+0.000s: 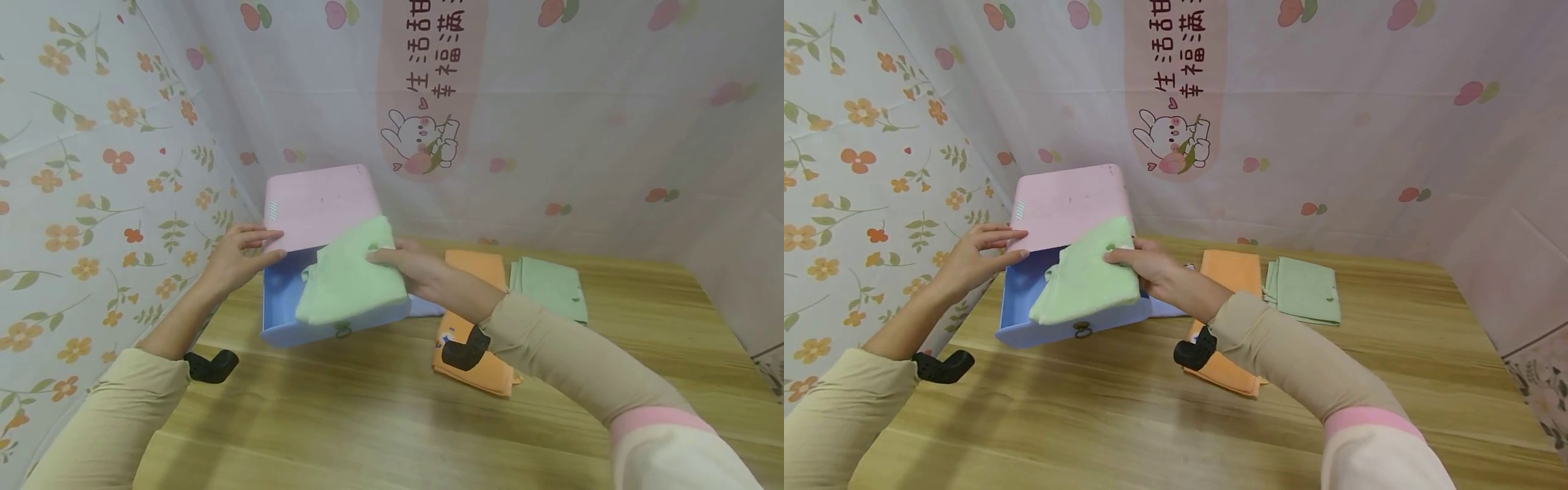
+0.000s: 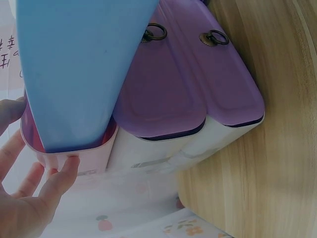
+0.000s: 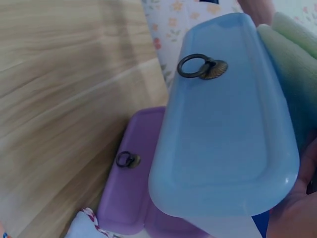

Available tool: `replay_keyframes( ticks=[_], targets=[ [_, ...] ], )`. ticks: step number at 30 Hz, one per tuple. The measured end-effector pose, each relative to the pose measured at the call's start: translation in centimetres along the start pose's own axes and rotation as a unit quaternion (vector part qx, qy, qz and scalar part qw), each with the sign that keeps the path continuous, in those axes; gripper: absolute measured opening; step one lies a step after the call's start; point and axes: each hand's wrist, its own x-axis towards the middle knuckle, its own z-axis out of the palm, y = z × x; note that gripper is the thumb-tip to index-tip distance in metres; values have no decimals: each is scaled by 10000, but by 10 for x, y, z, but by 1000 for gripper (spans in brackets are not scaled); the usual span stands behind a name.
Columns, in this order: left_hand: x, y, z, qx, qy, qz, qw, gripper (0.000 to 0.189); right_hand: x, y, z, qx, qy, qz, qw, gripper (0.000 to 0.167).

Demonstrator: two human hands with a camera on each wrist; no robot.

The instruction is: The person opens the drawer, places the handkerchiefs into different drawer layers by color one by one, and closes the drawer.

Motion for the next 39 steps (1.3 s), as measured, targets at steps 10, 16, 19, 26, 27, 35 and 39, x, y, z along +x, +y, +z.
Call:
replay_keyframes(
  ticks=[10, 16, 19, 26, 27, 35, 39],
  targets=[
    [1, 0, 0, -59, -60, -18, 10000, 49, 10, 2, 8, -444, 217, 286, 9984, 41],
    [1, 0, 0, -118, -20, 1, 9999, 48, 14, 3, 10, -850, 321, 331, 9953, 39],
    [2, 0, 0, -103, -9, -9, 9999, 48, 16, 3, 11, -987, 386, 368, 9937, 42],
    [2, 0, 1, -92, -25, -35, 9999, 48, 18, 3, 12, -1149, 433, 431, 9915, 44],
    [2, 0, 1, -87, -25, -30, 10000, 48, 18, 3, 12, -1171, 430, 444, 9912, 43],
    [1, 0, 0, -92, -48, -40, 9999, 48, 23, 5, 18, -1153, 326, 454, 9918, 37],
    [1, 0, 0, -122, -50, -70, 9999, 49, 26, 6, 20, -1158, 267, 431, 9920, 34]
  ],
)
